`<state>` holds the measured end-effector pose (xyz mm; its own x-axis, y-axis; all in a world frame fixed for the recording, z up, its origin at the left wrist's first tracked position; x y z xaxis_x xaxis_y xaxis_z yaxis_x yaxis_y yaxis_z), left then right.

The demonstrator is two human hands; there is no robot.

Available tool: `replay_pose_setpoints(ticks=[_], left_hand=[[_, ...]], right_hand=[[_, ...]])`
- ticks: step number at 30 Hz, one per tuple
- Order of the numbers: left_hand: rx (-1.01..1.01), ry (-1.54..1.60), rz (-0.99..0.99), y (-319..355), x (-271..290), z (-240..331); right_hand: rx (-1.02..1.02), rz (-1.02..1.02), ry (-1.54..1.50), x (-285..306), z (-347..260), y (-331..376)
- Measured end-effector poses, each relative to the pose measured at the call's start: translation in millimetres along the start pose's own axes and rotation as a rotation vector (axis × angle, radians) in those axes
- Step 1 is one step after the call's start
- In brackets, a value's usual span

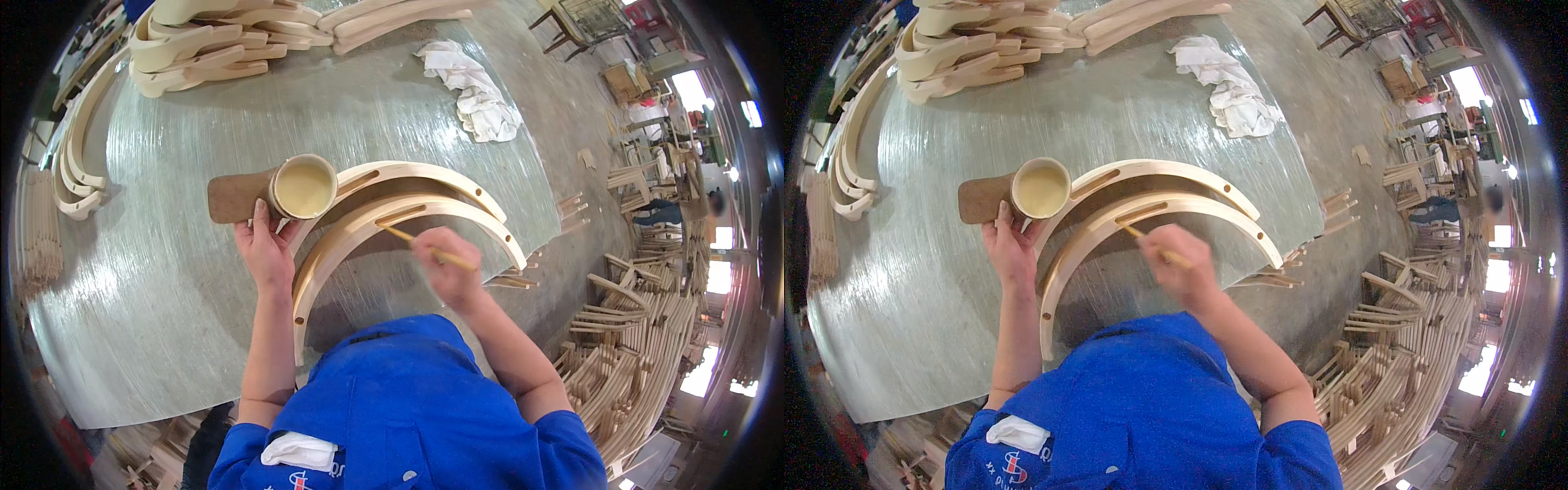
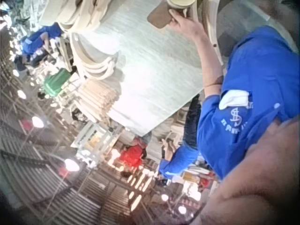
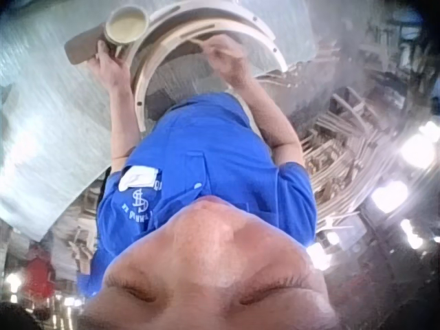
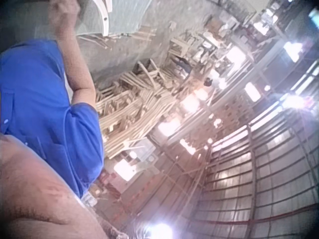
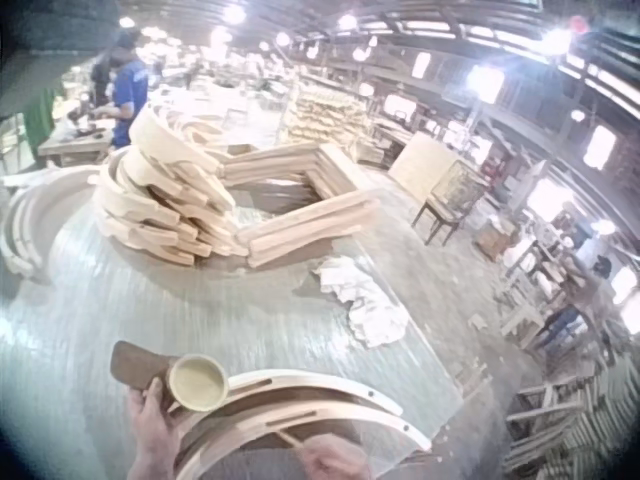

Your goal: The person applies glue to curved wooden chair parts and rectangular chair frames using a brush and a small container. They dip the brush into the container, apply glue to the wood, and place the parts aside on the table.

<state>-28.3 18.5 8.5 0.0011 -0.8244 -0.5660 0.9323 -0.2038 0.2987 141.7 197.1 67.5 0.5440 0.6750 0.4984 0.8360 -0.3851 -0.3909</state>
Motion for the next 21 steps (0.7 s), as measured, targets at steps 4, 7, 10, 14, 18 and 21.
replay_pose_setpoints(ticks=[4, 7, 10, 14, 18, 21], left_hand=[[-0.052, -0.014, -0.068, 3.5, 5.0, 3.9], [-0.082, -0.016, -0.041, 7.7, 9.0, 8.3], [-0.098, -0.027, 0.033, 13.3, 12.0, 11.3], [-0.115, -0.011, 0.013, 26.0, 14.3, 13.1], [-0.065, -0.009, 0.021, 38.3, 19.8, 14.0], [0.017, 0.005, 0.055, 50.1, 25.4, 6.3]], right_hand=[[-0.054, 0.012, 0.186, 18.1, 15.0, 0.8], [-0.094, 0.007, 0.415, 38.5, 14.0, -5.5], [0.030, -0.014, 0.342, 18.6, 2.6, -3.9], [0.215, -0.099, 0.178, -11.8, -9.9, -11.6], [0.226, -0.108, 0.207, 10.5, 5.9, -21.7], [0.132, -0.044, 0.366, 42.1, 16.7, -17.9]])
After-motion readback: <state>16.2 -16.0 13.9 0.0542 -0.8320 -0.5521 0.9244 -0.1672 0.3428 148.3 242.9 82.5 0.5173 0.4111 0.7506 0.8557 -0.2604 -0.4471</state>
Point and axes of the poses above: each hand's wrist, its own y-axis away from the middle knuckle, its own x-axis out of the back of the hand, z = x × y, the point moved 2 cm from there along -y, towards the middle knuckle, and after that the axes turned 4 degrees about x, right-handed, at the moved point
